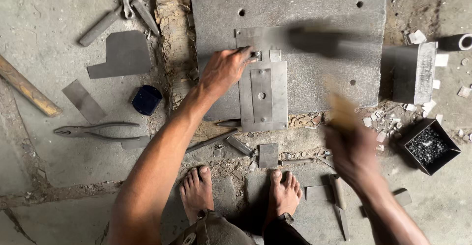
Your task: The person is working on a metal plate on a concrete floor, using a hammer and a punch to create indentations and shape the metal. They repeatedly position the punch, strike it with the hammer, and inspect the plate, occasionally flipping it over to work on different areas.
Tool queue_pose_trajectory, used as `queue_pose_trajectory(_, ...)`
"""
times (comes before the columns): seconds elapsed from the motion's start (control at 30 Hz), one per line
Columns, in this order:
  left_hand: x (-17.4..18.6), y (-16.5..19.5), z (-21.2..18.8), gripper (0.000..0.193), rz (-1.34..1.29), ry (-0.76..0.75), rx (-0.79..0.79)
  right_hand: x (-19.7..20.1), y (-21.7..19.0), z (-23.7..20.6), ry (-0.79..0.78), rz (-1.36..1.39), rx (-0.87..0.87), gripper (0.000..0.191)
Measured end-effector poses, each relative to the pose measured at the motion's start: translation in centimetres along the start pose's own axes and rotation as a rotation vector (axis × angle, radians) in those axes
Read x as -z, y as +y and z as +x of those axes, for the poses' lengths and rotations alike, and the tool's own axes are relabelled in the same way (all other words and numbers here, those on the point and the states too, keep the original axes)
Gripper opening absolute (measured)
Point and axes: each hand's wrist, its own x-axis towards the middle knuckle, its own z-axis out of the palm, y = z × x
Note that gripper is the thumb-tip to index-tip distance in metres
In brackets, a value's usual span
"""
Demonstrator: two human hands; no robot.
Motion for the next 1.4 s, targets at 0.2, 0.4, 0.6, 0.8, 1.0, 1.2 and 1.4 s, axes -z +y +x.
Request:
queue_pose_trajectory(0.2,3.6,2.3,1.1,0.023,-0.545,-0.003,0.548,-1.9,0.4,-2.3,-0.128,0.099,-0.481,0.058)
queue_pose_trajectory(0.4,2.7,4.8,3.6,0.011,-0.889,0.203,0.453,-1.0,2.6,-6.3,0.139,0.403,-0.659,0.056)
queue_pose_trajectory(0.6,0.2,5.7,4.6,0.009,-0.847,0.108,0.48,0.2,4.5,-9.1,0.249,0.544,-0.673,0.059)
queue_pose_trajectory(0.8,-0.7,5.6,4.7,0.01,-0.977,0.105,0.482,0.3,5.0,-10.2,0.265,0.559,-0.68,0.066)
queue_pose_trajectory(1.0,-0.9,5.3,4.5,0.012,-0.954,0.088,0.475,0.8,4.5,-10.0,0.251,0.503,-0.677,0.065)
queue_pose_trajectory(1.2,-1.0,5.4,4.5,0.013,-0.872,0.1,0.407,1.1,4.9,-10.2,0.246,0.488,-0.645,0.057)
queue_pose_trajectory(1.4,-2.5,4.9,4.8,0.016,-0.395,-0.119,0.284,5.0,1.2,-9.4,0.401,0.44,-0.378,0.032)
